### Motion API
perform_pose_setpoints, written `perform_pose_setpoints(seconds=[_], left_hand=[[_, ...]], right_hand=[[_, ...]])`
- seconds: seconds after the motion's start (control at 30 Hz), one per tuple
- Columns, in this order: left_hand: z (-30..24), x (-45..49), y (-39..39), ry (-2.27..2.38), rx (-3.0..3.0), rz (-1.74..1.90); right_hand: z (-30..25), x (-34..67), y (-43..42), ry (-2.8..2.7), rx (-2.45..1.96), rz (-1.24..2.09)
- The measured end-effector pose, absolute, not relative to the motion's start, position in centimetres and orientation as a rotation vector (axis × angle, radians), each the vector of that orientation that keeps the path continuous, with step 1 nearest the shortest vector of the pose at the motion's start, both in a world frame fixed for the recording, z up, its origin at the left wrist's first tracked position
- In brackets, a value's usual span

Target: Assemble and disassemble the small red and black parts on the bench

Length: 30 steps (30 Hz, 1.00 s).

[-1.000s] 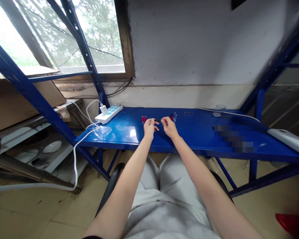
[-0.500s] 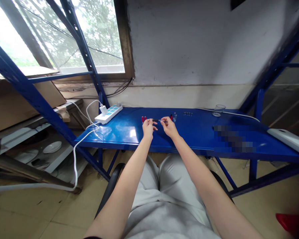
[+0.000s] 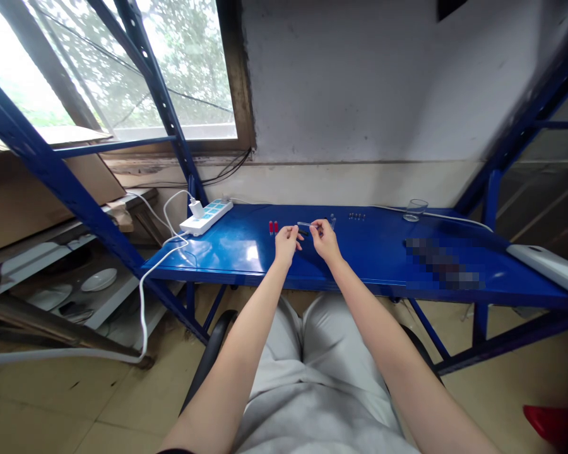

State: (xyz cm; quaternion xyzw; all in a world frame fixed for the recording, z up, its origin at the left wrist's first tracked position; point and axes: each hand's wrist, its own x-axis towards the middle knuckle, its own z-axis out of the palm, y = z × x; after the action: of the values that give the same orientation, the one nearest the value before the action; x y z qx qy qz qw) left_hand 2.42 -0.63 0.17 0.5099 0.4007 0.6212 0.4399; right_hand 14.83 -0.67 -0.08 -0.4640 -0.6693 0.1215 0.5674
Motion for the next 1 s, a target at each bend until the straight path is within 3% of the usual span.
perform_pose_setpoints(seconds=[0.3,1.0], left_hand=[[0.0,2.4,-0.3,1.000,1.252,1.546],[-0.8,2.4,0.1,0.994,1.360,1.516]], right_hand=[[-0.6,14.5,-0.3,-1.729,-1.040,0.521],[-0.7,14.7,-0.3,-1.852,-1.040,0.573]])
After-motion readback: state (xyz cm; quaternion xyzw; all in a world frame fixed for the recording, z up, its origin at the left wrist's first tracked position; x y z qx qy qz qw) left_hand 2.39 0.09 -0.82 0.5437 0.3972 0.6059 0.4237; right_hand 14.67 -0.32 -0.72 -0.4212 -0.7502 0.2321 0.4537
